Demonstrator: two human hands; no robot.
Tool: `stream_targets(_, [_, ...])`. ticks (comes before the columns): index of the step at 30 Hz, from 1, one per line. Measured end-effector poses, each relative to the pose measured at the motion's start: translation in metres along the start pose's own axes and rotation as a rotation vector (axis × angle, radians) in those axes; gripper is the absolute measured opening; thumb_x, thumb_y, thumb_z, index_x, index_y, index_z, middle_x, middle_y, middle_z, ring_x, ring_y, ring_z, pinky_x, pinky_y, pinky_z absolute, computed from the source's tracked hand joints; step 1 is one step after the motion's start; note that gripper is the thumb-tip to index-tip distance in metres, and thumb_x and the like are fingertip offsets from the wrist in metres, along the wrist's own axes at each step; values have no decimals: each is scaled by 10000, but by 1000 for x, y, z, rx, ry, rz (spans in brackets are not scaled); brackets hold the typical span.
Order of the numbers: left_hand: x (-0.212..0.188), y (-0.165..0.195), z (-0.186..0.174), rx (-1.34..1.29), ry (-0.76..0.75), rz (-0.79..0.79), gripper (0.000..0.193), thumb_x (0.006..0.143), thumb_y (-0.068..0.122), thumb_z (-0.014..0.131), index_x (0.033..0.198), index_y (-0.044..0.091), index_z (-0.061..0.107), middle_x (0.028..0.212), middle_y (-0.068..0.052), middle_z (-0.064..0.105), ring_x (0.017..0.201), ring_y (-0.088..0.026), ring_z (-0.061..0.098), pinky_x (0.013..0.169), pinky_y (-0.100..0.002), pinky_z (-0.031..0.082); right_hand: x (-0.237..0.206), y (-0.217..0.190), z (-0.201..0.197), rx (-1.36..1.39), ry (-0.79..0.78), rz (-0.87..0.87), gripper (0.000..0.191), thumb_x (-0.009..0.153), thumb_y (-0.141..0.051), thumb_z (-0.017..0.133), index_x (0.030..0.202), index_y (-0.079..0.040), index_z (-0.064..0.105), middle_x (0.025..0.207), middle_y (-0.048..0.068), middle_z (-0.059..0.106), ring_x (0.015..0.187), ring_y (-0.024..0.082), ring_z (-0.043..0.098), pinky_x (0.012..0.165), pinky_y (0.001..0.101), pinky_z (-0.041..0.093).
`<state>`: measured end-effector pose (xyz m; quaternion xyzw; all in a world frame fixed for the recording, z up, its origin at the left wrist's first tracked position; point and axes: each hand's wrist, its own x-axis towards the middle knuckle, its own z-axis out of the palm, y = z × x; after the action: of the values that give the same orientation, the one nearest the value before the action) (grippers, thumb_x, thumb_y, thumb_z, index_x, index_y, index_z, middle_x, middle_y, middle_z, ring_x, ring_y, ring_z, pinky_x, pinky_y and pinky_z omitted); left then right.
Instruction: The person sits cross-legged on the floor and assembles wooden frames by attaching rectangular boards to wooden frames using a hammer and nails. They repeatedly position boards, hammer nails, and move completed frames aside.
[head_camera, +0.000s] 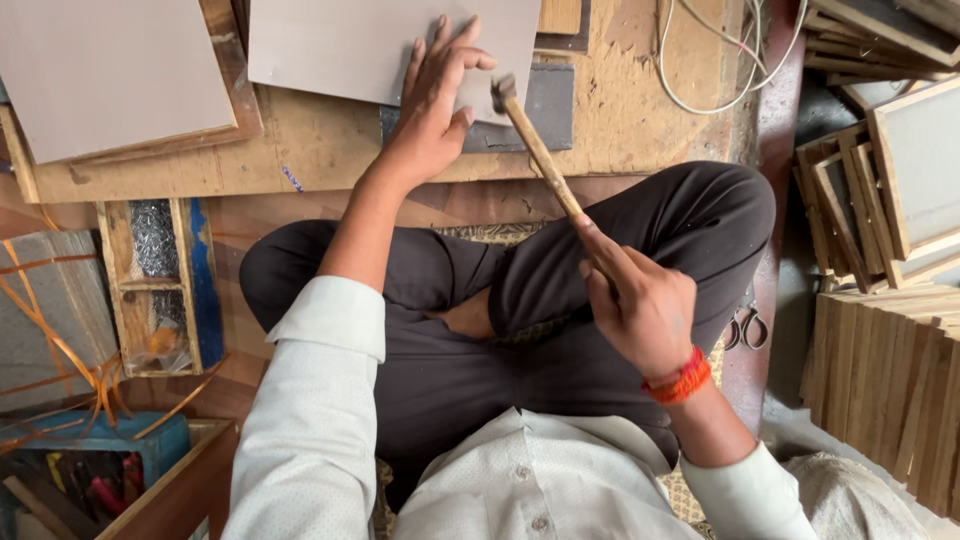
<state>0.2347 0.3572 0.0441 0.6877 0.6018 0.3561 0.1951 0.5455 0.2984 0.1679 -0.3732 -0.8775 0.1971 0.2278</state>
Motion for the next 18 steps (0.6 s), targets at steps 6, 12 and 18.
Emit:
stream_targets(6, [-4,5,0,-42,14,8,620,935,-94,657,1446,175,433,1741,-93,238,1639,-327,118,1354,-522,44,0,3,8,-85,21,-47,542,932,-29,717,1444,-141,580,712,61,608,531,253,574,506,357,447])
stream_targets(12, [-7,3,0,-28,20,6,659,941,-89,660,1493,174,413,1735,-75,255,1644,-314,143,1362,-527,57,-13,4,11,-18,211,-155,562,984,-6,707,1486,-184,526,712,52,589,548,236,581,537,365,457])
stream_targets(18, [-7,1,5,13,34,7,653,932,-62,663,1503,165,441,1733,-100,250,1631,-325,119,1345,-514,55,-20,6,19,-121,-46,60,560,896,-78,715,1443,-147,617,780,88,672,592,270,632,533,367,481])
